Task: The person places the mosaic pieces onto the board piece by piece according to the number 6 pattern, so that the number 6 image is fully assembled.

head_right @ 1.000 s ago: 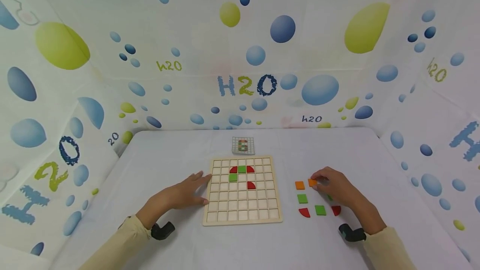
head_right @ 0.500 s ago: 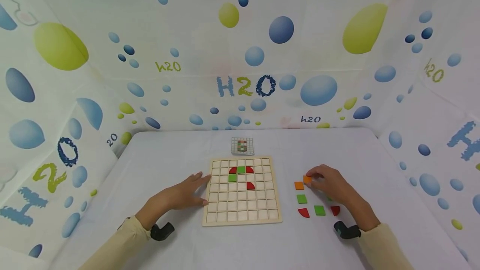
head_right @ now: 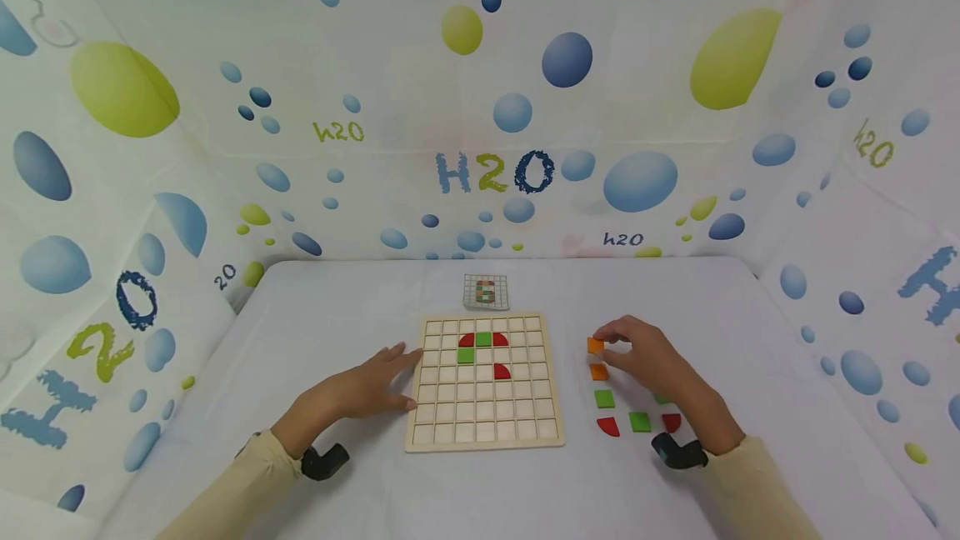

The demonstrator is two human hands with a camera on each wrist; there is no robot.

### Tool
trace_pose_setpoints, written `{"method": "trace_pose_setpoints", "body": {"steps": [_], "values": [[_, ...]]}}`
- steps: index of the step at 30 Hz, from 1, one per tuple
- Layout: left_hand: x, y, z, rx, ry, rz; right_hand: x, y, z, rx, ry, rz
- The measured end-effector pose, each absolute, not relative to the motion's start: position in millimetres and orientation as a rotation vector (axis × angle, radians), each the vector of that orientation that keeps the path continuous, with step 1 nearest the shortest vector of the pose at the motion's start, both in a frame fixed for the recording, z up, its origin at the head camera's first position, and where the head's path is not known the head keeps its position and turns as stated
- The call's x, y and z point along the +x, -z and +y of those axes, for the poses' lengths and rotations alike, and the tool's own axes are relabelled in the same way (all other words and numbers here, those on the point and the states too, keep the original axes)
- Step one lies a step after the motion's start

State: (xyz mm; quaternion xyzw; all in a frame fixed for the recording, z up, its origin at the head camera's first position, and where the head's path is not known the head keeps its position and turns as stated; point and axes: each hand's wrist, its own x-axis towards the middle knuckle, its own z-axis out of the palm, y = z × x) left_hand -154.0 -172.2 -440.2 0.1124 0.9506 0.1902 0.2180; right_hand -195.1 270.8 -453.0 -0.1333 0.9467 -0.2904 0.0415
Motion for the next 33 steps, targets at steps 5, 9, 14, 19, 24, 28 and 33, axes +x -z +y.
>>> {"method": "trace_pose_setpoints", "body": {"steps": [5,9,14,19,24,28,33], "values": [[-153.7,439.3,-171.7,0.307,-0.516,2.634,-196.8,446.9,260.0,-0.444,0.907,2.891],[-153.8,438.1,-170.9,0.301,-0.511,2.632,-197.0,443.3,252.6,-0.486,0.934,2.887],[-154.2,437.1,-170.5,0.298,-0.511,2.633,-197.4,440.0,240.8,-0.506,0.955,2.866],[-154.4,438.9,-171.1,0.296,-0.504,2.638,-197.0,437.5,225.5,-0.561,0.976,2.843],[-154.5,440.3,-171.5,0.291,-0.497,2.639,-196.1,437.5,209.6,-0.617,0.94,2.836],[-154.2,440.1,-171.2,0.283,-0.5,2.632,-196.5,440.1,199.8,-0.659,0.932,2.806],[-154.2,438.8,-171.3,0.284,-0.505,2.626,-200.0,447.0,191.4,-0.704,0.926,2.777]]}}
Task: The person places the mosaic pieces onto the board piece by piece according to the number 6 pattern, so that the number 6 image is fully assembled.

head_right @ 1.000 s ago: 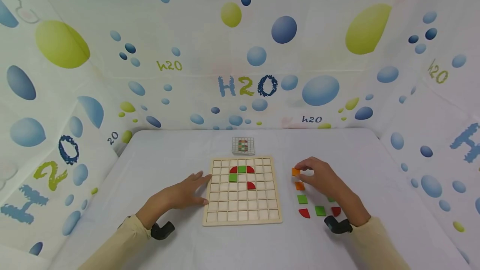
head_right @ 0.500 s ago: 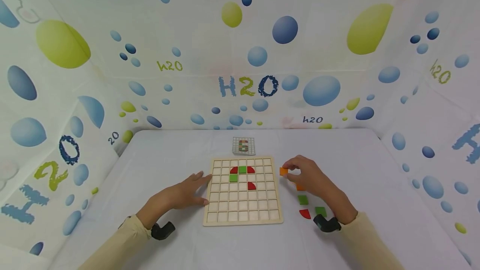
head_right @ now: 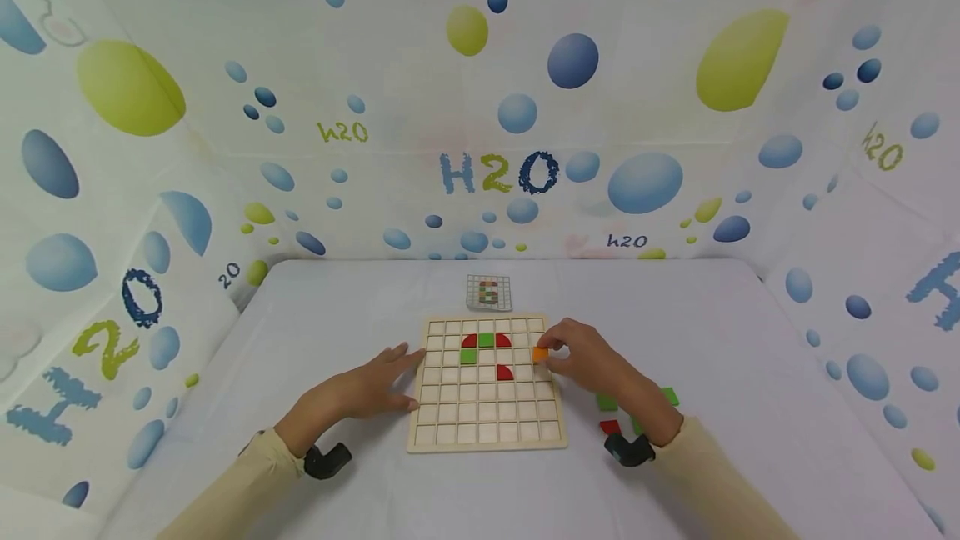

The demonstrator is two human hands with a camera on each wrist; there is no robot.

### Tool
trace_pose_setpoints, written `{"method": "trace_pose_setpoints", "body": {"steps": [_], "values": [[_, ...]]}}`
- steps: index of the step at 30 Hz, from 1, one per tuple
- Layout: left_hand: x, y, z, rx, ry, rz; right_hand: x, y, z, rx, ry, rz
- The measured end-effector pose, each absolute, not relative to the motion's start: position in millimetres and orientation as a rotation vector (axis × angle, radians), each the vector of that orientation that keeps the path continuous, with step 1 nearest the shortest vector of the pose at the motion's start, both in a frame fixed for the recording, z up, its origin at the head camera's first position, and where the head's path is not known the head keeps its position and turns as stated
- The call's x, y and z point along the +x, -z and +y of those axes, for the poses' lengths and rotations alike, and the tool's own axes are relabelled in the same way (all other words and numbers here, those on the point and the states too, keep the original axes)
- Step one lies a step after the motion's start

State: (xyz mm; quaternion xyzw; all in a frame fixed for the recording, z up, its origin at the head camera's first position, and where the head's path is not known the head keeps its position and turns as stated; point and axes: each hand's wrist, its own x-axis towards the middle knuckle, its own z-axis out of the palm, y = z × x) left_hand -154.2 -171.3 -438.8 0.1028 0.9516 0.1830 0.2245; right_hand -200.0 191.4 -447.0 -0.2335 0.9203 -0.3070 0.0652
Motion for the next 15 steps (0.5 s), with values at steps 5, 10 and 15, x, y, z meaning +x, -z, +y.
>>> {"method": "trace_pose_setpoints", "body": {"steps": [5,10,15], "values": [[-155.0,438.8,-171.7,0.293,-0.509,2.624,-200.2,452.8,181.7,-0.742,0.928,2.769],[-155.9,440.7,-172.6,0.303,-0.509,2.623,-195.7,454.0,169.0,-0.748,0.945,2.762],[-155.9,441.7,-172.5,0.303,-0.5,2.626,-192.9,454.1,153.2,-0.717,0.939,2.743]]}}
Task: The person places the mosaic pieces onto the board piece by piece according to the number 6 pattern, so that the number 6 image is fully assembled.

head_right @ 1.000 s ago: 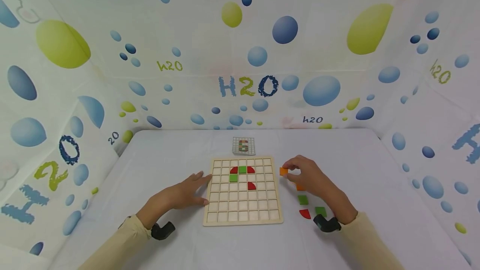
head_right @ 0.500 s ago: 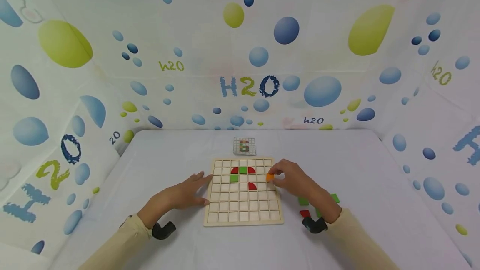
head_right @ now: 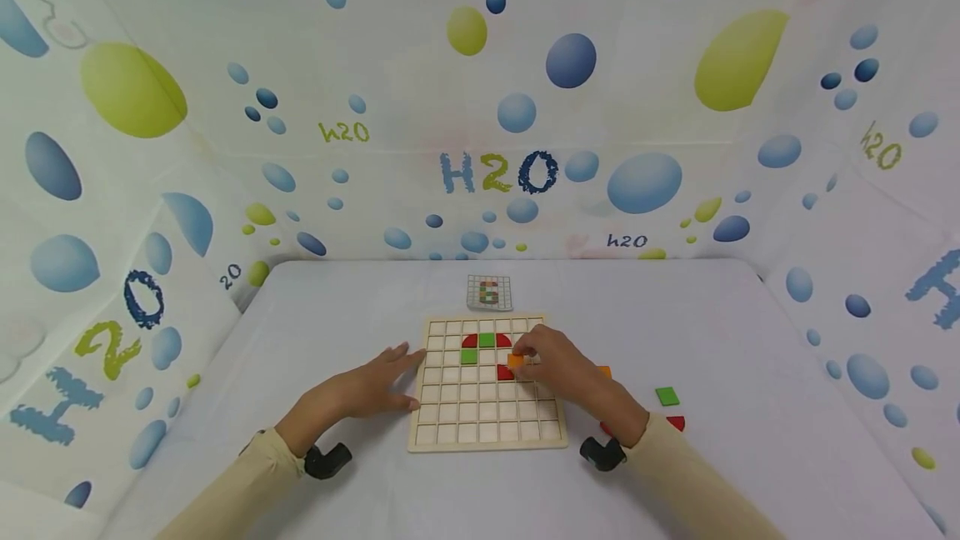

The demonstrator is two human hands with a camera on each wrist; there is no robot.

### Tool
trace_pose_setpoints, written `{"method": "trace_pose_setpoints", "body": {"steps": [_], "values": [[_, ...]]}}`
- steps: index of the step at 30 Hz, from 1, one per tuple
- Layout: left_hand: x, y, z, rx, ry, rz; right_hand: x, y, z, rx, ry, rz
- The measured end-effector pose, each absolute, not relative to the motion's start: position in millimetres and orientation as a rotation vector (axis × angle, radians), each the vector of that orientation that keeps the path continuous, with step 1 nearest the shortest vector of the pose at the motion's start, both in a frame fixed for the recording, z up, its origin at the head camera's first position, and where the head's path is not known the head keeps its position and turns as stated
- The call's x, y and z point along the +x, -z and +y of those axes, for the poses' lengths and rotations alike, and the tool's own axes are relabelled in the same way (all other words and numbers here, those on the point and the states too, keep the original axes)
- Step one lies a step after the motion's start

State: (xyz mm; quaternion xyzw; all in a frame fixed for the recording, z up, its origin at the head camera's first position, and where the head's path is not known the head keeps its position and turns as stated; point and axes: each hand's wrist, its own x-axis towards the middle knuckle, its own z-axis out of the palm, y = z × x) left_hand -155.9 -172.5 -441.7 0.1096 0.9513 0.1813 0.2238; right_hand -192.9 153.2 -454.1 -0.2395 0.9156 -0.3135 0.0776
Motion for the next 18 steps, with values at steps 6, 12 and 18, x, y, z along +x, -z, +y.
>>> {"method": "trace_pose_setpoints", "body": {"steps": [6,12,18], "values": [[-155.1,441.5,-172.4,0.287,-0.509,2.626,-194.6,455.9,135.8,-0.726,0.882,2.721],[-154.8,442.8,-172.7,0.3,-0.509,2.633,-194.8,456.1,121.2,-0.773,0.767,2.742],[-155.3,443.5,-173.1,0.299,-0.51,2.63,-195.1,454.2,111.4,-0.729,0.677,2.745]]}}
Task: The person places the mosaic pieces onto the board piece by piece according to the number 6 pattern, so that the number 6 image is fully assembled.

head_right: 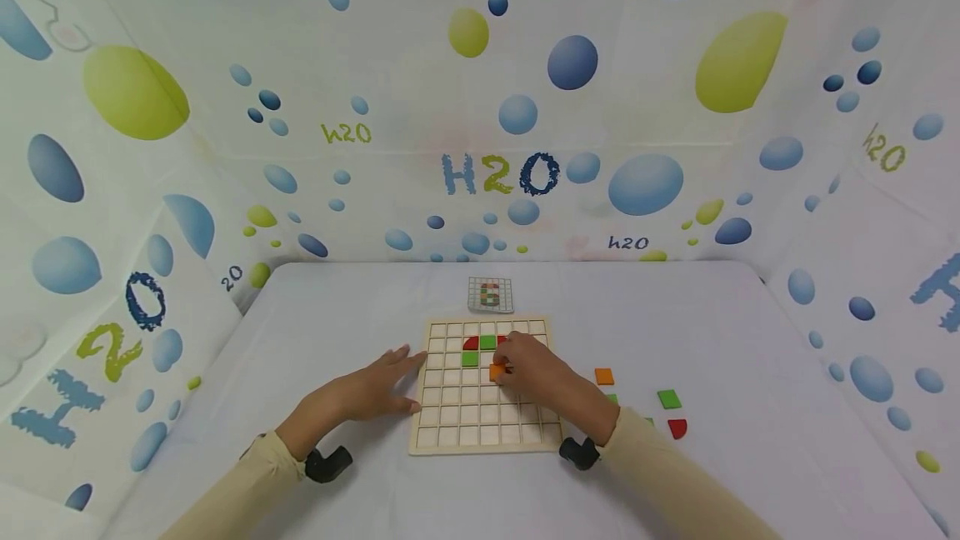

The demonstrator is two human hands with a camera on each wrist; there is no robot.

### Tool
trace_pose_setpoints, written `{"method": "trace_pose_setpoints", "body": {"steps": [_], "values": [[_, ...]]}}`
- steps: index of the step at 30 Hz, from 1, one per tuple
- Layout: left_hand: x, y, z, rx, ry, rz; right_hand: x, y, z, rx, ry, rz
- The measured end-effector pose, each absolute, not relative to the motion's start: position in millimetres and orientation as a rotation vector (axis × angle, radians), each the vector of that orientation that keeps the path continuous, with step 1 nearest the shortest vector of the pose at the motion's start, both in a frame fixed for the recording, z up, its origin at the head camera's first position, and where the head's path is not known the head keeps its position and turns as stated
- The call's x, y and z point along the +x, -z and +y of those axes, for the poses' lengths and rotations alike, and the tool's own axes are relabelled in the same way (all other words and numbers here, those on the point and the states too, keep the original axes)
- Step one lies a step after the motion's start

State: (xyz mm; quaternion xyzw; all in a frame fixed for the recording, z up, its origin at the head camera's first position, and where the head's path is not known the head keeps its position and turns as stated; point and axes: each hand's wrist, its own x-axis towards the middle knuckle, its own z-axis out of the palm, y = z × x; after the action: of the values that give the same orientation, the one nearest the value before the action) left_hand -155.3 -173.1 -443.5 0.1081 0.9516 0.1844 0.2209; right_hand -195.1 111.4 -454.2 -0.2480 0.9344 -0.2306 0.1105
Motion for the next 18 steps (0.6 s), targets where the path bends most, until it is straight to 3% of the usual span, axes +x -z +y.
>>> {"method": "trace_pose_setpoints", "body": {"steps": [18], "values": [[-154.4,445.5,-174.5,0.313,-0.514,2.641,-195.5,449.0,105.7,-0.862,0.617,2.706]]}}
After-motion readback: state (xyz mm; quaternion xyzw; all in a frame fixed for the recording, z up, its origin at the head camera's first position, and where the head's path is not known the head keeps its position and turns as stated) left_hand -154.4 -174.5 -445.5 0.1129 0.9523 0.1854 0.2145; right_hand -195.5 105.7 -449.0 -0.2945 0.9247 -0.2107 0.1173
